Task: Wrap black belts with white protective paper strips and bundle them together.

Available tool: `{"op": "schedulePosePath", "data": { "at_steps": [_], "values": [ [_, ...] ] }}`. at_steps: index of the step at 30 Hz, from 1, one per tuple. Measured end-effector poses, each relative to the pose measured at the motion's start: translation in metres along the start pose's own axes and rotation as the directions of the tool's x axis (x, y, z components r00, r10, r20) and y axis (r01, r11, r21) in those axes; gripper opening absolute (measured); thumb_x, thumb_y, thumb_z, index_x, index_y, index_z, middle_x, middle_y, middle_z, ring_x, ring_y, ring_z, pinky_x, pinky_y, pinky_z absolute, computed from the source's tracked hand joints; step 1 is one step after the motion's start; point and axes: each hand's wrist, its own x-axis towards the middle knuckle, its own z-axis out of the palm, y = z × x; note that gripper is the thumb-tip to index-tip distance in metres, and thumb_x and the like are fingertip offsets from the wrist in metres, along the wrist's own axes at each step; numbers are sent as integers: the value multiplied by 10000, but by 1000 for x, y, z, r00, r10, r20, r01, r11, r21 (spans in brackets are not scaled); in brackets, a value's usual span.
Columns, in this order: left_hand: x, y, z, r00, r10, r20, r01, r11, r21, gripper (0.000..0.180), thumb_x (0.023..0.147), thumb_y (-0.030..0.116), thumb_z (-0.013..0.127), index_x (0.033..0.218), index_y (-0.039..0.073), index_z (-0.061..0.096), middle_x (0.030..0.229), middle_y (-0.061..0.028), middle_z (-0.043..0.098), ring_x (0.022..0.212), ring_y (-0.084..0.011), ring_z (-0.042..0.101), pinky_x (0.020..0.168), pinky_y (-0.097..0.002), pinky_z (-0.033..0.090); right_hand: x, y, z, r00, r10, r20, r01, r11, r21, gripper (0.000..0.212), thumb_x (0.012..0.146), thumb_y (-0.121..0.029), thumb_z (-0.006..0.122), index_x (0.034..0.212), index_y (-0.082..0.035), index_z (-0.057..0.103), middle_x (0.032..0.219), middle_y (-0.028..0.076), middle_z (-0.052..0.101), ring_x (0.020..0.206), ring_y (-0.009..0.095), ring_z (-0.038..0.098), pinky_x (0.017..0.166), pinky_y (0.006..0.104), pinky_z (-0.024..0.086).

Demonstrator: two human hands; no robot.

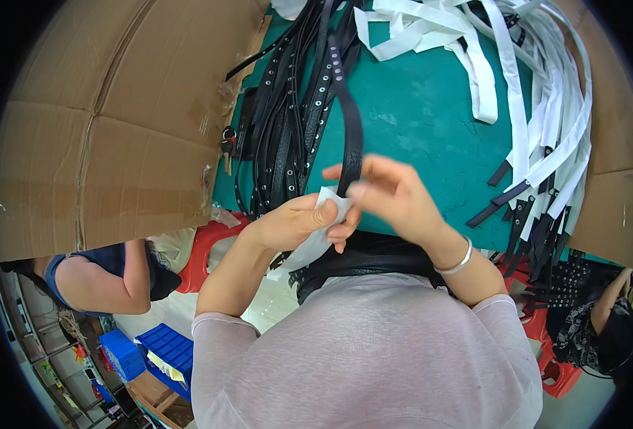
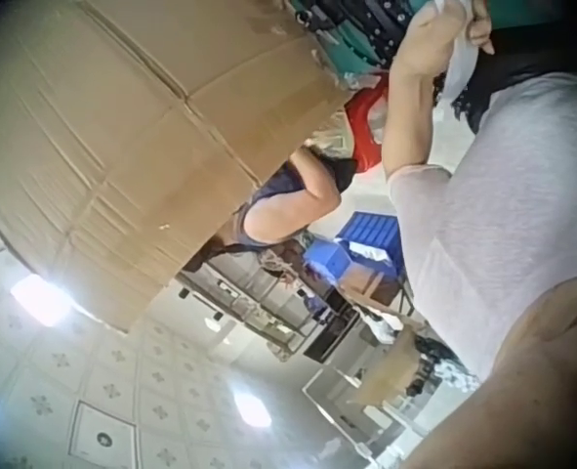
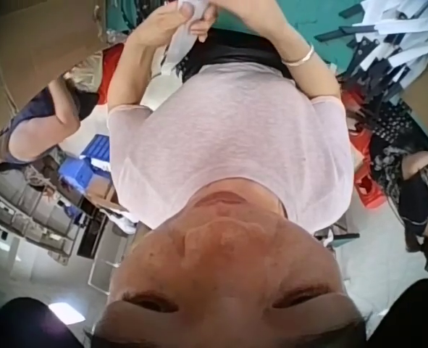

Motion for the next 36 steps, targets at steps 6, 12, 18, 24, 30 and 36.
{"op": "schedulePosePath", "data": {
  "at_steps": [6,12,18,24,30,36],
  "values": [
    [5,-21,-5,997,-56,51,60,994,-95,505,881,546,462,955,47,480,745,1,403,657,-79,403,669,-262,454,30,-4,-23,976,-87,-198,147,938,315,246,897,-229,557,1039,-29,578,1018,117,641,955,175,580,854,333,441],
    [0,-22,-5,1000,0,-25,-5,983,-185,485,885,529,460,958,52,509,731,20,427,666,-72,438,650,-249,469,18,20,-12,997,-53,-60,64,976,209,313,892,-209,571,1135,-13,548,1055,136,631,953,177,596,881,335,449],
    [-15,-46,-11,996,-88,-18,84,980,-181,490,884,524,465,994,48,507,752,16,430,683,-65,438,698,-267,483,42,-1,-45,923,-145,-355,284,881,378,282,933,-228,508,1114,-14,534,1044,155,631,979,225,599,892,396,464],
    [-4,-35,-11,998,-62,32,66,989,-134,453,898,475,484,1004,36,510,768,16,441,723,-70,456,776,-286,473,3,16,-4,942,-226,-247,229,973,-18,164,936,-125,493,1011,6,557,950,157,653,907,235,631,845,366,481],
    [-2,-27,-13,997,-64,40,64,998,6,530,902,502,462,1033,-11,487,752,5,425,710,-76,436,777,-313,494,-7,-39,-38,815,-440,-378,331,888,-319,168,907,-130,551,1006,3,573,924,156,669,853,202,650,757,289,514],
    [16,-9,-3,994,-34,107,30,999,38,514,912,499,439,1024,1,501,751,8,425,705,-83,438,776,-315,496,-15,-40,-26,840,-429,-334,334,892,-305,112,863,-52,582,958,3,599,900,150,675,784,187,659,641,235,519]
  ]
}}
